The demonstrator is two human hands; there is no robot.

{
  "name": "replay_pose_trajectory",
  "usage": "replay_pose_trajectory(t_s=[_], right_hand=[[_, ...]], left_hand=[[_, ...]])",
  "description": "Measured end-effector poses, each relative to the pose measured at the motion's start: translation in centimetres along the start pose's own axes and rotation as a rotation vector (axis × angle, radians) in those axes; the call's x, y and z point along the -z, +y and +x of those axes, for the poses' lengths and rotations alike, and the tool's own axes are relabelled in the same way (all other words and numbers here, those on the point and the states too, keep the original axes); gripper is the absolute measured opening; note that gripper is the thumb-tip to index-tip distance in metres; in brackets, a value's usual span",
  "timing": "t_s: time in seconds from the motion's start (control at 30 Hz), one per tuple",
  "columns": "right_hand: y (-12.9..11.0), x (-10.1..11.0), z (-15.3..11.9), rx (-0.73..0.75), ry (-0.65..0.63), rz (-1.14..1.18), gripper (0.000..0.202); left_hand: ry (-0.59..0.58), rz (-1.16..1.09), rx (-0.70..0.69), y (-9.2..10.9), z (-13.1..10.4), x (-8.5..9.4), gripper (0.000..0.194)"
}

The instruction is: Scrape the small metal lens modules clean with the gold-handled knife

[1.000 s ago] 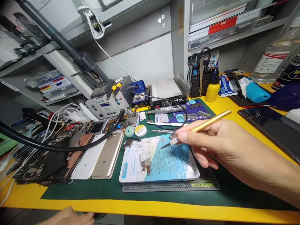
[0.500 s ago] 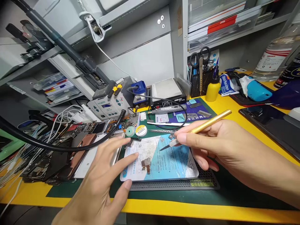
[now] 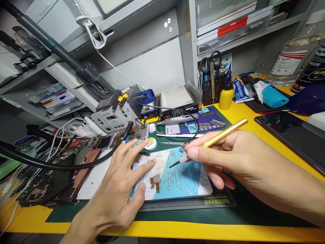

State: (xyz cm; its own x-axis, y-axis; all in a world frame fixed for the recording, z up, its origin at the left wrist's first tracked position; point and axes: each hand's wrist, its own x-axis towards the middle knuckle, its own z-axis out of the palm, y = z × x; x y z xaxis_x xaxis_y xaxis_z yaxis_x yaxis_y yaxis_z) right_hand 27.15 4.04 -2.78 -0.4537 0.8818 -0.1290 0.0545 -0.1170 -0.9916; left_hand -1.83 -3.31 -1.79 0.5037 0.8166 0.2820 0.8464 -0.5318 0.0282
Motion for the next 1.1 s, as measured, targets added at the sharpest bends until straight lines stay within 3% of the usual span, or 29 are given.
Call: replay_pose_trajectory(t_s=[0.3,1.1], right_hand=[[0.2,0.2,0.1,-0.006,0.013,0.008,0.03],[-1.1,-0.8,0.0,-0.004,0.014,-0.005,0.036]], left_hand=[[0.065,-0.022,-0.015,-0.4,0.0,0.5,0.052],[0.017,-0.076,0.025,-1.3,0.3,0.4,0.047]])
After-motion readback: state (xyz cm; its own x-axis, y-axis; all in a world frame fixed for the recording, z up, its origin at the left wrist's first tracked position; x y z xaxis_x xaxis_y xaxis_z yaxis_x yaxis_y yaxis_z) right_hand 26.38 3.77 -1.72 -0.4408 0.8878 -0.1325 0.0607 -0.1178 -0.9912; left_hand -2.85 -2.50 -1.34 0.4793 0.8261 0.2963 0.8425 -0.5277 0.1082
